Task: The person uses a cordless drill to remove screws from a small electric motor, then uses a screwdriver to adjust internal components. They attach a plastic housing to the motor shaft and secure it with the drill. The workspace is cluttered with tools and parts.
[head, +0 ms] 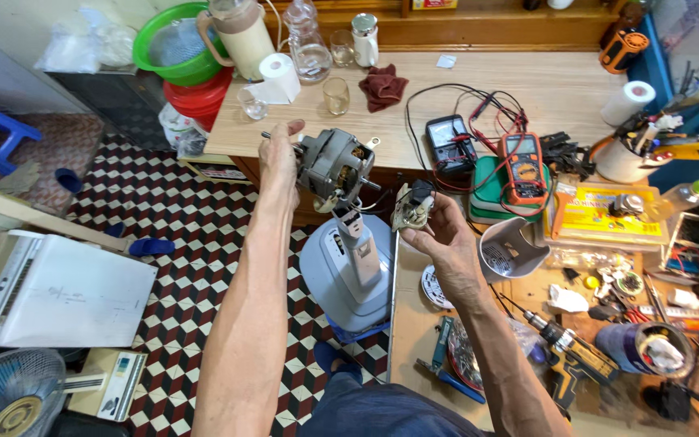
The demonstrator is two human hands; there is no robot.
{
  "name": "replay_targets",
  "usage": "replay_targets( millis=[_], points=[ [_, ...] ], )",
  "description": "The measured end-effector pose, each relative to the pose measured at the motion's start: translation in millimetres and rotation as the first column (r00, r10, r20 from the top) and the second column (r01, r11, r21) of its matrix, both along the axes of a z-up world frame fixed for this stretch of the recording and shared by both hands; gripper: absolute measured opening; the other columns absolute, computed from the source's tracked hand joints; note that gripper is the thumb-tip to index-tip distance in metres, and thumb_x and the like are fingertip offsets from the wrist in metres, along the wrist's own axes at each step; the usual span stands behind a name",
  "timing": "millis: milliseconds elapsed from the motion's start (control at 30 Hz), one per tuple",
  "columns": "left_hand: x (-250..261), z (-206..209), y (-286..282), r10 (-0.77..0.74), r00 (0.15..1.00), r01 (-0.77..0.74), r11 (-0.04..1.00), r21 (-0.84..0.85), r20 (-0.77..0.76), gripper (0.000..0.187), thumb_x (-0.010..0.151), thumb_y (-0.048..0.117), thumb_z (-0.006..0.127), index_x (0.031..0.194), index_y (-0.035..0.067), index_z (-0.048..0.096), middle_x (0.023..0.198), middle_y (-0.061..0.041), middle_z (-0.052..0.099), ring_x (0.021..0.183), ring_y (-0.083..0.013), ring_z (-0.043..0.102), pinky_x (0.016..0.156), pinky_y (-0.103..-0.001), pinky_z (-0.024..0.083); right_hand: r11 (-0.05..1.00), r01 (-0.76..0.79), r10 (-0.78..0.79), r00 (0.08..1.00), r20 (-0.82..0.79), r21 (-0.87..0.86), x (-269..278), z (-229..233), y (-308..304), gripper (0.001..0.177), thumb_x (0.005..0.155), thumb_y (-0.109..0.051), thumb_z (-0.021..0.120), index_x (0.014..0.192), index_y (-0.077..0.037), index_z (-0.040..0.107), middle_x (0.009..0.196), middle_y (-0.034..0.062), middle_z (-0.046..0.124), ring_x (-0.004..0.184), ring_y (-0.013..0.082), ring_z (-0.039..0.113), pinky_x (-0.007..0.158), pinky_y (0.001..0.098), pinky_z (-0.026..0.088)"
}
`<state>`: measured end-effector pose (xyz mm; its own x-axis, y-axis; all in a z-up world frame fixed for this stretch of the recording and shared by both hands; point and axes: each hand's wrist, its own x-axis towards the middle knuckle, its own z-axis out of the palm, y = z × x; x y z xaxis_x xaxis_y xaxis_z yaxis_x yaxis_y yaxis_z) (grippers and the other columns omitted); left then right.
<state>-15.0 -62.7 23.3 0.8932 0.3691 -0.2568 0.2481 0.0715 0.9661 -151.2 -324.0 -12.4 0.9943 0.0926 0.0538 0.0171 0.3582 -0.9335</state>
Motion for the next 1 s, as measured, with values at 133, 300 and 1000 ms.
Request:
replay_targets(
  millis=[133,300,1000],
  points=[
    [0,-5,3,-0.005,0.998,0.007,1.000,-0.027,0.068,0.052,0.096,0.040,0.040,0.128,0.009,0.067,0.135,-0.026,0.056,0.119,-0.0315,0.055,0.102,-0.050,0.044,0.989,-0.025,0.053,0.979,-0.195,0.143,-2,-10,-12,0.059,0.089,-0.018,0.074,0.139,0.004,0.052,0.119,0.0153,0.071,0.105,0.0217,0.070,0.097,0.0375,0.056],
    [-5,-12,5,-0.041,0.987,0.060,0.992,-0.115,0.156,0.059,0.100,0.053,0.039,0.129,0.009,0.066,0.104,-0.016,0.064,0.089,-0.0231,0.058,0.076,-0.040,0.052,0.925,0.066,0.125,0.876,-0.466,0.373,-3,-16,-21,0.052,0.092,-0.035,0.072,0.130,-0.002,0.059,0.106,0.0183,0.073,0.081,0.0266,0.076,0.065,0.0363,0.064],
    [-25,-6,6,-0.086,0.982,0.115,0.978,-0.174,0.167,0.071,0.098,0.064,0.041,0.134,0.007,0.060,0.089,-0.007,0.066,0.069,-0.0098,0.063,0.052,-0.022,0.050,0.939,0.014,0.096,0.948,-0.302,0.343,9,18,-14,0.048,0.094,-0.036,0.064,0.130,-0.004,0.057,0.110,0.0116,0.074,0.090,0.0231,0.076,0.080,0.0393,0.064]
  ],
)
